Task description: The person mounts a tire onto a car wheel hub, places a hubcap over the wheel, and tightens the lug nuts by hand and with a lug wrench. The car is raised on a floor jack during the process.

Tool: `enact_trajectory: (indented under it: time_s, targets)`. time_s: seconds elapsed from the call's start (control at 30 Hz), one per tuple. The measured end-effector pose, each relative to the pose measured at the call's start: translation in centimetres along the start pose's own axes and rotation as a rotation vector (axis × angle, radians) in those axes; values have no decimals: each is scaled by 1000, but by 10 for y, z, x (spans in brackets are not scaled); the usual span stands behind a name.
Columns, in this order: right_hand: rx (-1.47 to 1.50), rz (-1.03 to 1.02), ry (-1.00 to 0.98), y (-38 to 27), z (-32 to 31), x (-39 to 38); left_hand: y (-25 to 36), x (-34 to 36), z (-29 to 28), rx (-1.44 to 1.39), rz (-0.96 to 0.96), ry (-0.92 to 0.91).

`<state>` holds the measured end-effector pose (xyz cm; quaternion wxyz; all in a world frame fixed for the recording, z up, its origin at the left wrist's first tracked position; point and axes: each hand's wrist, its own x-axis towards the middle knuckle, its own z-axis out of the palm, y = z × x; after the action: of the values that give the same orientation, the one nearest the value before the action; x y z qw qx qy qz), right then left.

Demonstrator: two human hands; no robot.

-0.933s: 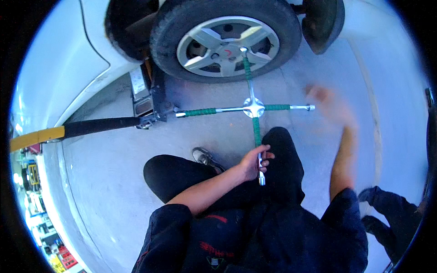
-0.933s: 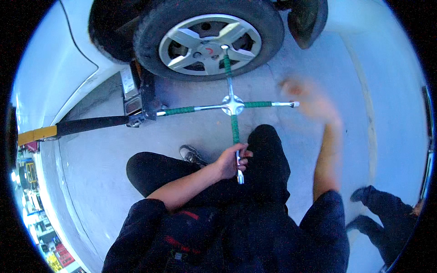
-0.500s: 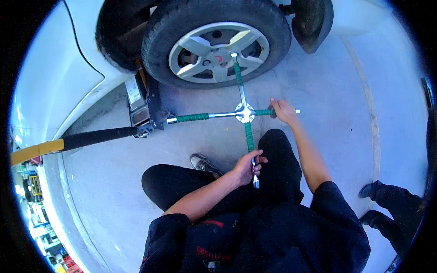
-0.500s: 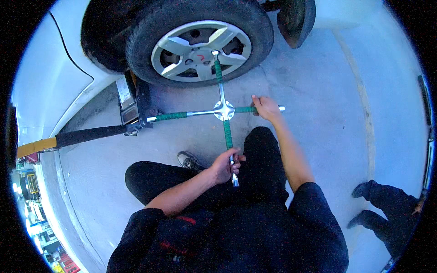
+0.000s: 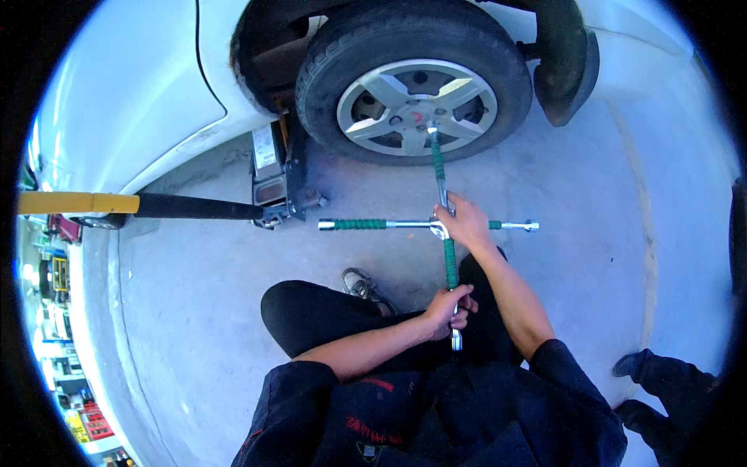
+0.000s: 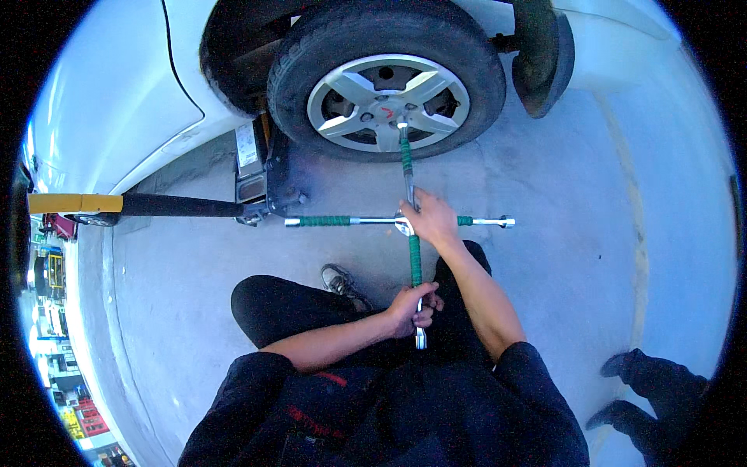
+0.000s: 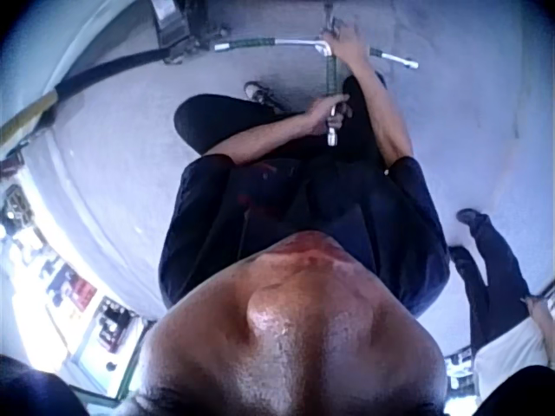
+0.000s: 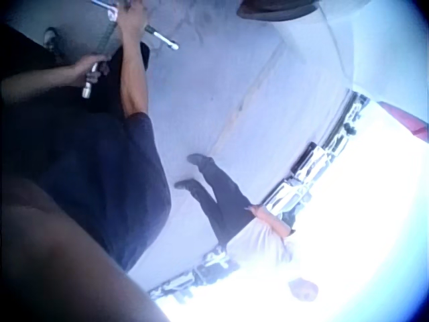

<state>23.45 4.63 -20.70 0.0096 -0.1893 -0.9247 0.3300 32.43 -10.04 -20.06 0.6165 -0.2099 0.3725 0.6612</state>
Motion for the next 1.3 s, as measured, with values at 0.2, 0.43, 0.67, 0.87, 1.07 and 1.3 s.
enact_trajectory:
  time_s: [0.2,0.43,0.67,0.87,1.07,1.3]
  targets:
    - [20,-59,-82,-24,20,-2,-5,-14,-9,-11,66,59]
    - [-9,-29,-166,-51,19,24,32,-19,-24,9,9,74]
    - [-418,-379,-100,-103,-31,-8,47,-16,-51,110,-17,260]
    - [-514,-459,427,-22,-35,-34,53,-25,-75,215,118,314]
    - [253,-8,-533,70,237,-80,39,-29,-78,243,50,188]
    - [905,221,-657,89,106,-78,50,-22,-82,279,-10,191]
